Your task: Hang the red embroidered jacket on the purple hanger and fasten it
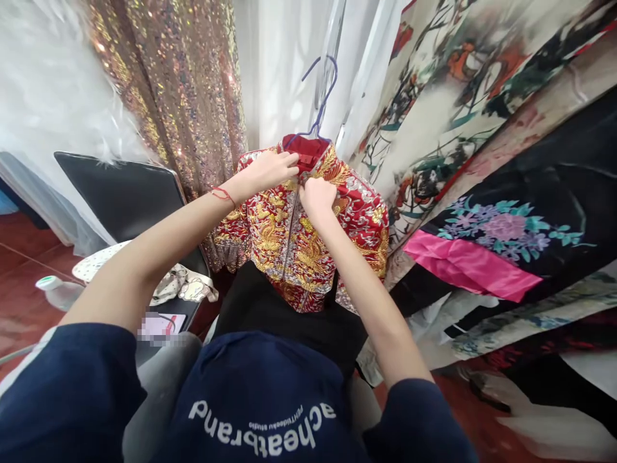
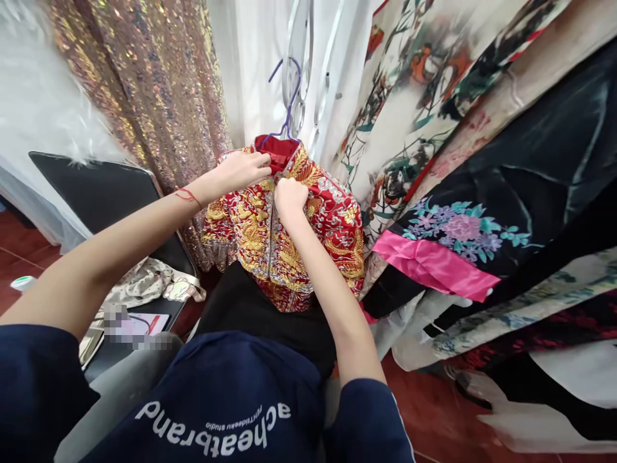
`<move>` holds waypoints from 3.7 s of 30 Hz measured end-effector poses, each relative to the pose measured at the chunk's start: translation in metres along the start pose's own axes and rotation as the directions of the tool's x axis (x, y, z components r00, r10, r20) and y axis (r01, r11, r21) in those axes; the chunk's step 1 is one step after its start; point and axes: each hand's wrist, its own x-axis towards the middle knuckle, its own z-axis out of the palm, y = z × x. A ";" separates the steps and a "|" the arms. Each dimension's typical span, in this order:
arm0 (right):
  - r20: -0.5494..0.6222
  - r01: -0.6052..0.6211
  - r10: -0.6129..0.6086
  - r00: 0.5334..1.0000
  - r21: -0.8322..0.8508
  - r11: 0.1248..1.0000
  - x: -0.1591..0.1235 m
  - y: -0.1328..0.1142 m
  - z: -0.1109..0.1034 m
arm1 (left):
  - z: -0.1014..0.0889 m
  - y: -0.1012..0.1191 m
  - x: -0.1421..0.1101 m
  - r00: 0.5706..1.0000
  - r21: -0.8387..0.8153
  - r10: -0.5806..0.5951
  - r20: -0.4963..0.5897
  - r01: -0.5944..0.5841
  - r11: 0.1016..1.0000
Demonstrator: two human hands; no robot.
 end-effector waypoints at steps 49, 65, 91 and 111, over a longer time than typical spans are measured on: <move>-0.169 0.060 -0.137 0.976 -0.396 0.916 -0.006 0.085 -0.078 | 0.053 -0.022 -0.034 0.667 -0.380 -0.606 -0.433 0.474 0.794; -0.137 -0.042 0.054 0.989 0.089 0.995 -0.045 0.011 -0.006 | 0.052 -0.014 -0.034 0.656 -0.264 -0.613 -0.440 0.558 0.787; 0.056 -0.350 0.428 0.902 0.675 0.649 -0.056 0.006 0.027 | 0.067 -0.008 -0.040 0.680 -0.262 -0.565 -0.467 0.504 0.823; 0.123 -0.479 0.468 0.875 0.353 0.804 -0.123 0.050 0.078 | 0.060 -0.010 -0.035 0.684 -0.278 -0.608 -0.403 0.542 0.793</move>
